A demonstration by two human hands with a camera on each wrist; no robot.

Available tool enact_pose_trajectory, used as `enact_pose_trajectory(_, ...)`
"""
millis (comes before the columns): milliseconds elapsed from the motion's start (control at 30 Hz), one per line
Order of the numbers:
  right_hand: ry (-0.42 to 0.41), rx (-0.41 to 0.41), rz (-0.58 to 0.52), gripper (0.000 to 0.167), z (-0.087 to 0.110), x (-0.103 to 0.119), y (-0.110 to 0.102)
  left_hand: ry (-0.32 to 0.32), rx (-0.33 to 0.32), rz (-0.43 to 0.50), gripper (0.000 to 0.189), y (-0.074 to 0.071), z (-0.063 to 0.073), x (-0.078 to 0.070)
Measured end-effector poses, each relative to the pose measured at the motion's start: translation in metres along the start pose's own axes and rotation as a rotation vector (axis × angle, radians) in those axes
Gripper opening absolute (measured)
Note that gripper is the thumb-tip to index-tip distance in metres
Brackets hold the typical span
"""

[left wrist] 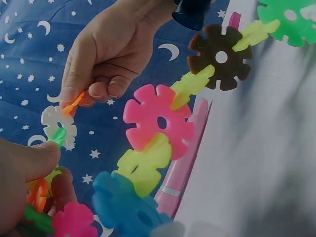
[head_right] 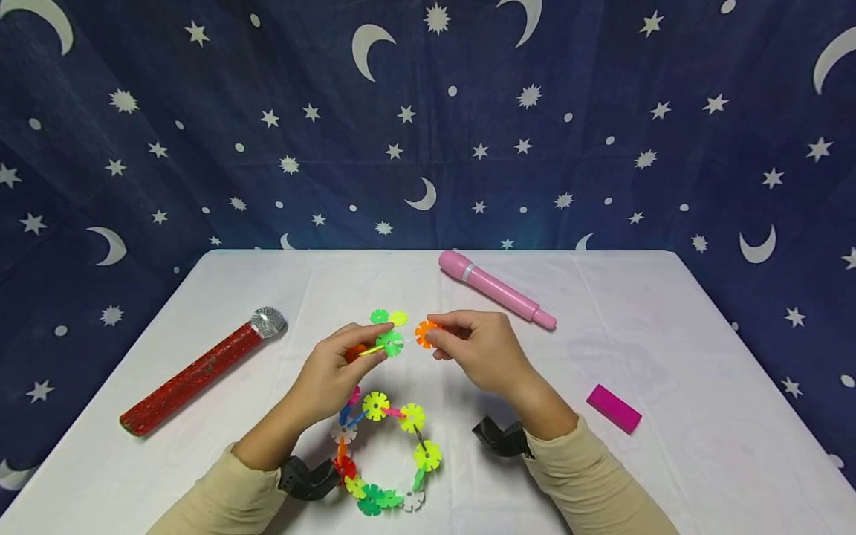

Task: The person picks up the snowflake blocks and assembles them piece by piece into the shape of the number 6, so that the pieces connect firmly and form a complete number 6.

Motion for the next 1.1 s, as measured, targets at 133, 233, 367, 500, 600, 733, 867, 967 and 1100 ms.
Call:
enact_pose_trajectory(133, -0.014, -0.001, -0.008, 0.024, 0.002, 0.002, 0.003, 0.011, 0.000, -0.019, 0.037, -0.001, 0.000, -0.002)
enact_pose_trajectory(233, -0.016, -0.005, -0.008, 0.025, 0.001, 0.001, 0.004, 0.004, -0.008, -0.025, 0.037, -0.001, 0.000, -0.002)
enact_pose_trajectory(367, -0.018, 0.011, -0.002, 0.025, -0.001, -0.002, 0.006, -0.015, -0.012, -0.023, 0.037, 0.001, 0.000, 0.002)
enact_pose_trajectory(500, -0.020, 0.043, 0.046, 0.036, -0.006, -0.007, 0.005, -0.077, -0.023, -0.013, 0.036, -0.002, -0.001, 0.008)
enact_pose_trajectory(600, -0.008, 0.070, 0.094, 0.044, -0.009, -0.014, 0.003, -0.143, -0.050, -0.020, 0.035, -0.009, -0.002, 0.012)
enact_pose_trajectory(733, 0.034, 0.133, 0.178, 0.043, -0.017, -0.033, 0.005, -0.208, -0.047, -0.072, 0.034, -0.021, -0.005, 0.016)
enact_pose_trajectory(867, 0.079, 0.223, 0.335, 0.045, -0.031, -0.052, 0.014, -0.248, -0.004, -0.094, 0.033, -0.030, -0.007, 0.019)
enact_pose_trajectory(967, 0.088, 0.308, 0.443, 0.047, -0.045, -0.062, 0.024, -0.250, 0.023, -0.089, 0.035, -0.033, -0.007, 0.021)
enact_pose_trajectory(1100, 0.097, 0.423, 0.523, 0.050, -0.062, -0.070, 0.040, -0.215, 0.048, -0.098, 0.037, -0.034, -0.007, 0.023)
Point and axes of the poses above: each hand's wrist, its own z-axis away from the middle knuckle, its own y-axis out of the palm, x = y × z, the point moved 4 cm from there along -z, towards the middle knuckle, and after that the axes turned 2 degrees about -z, right-handed, at the moved point
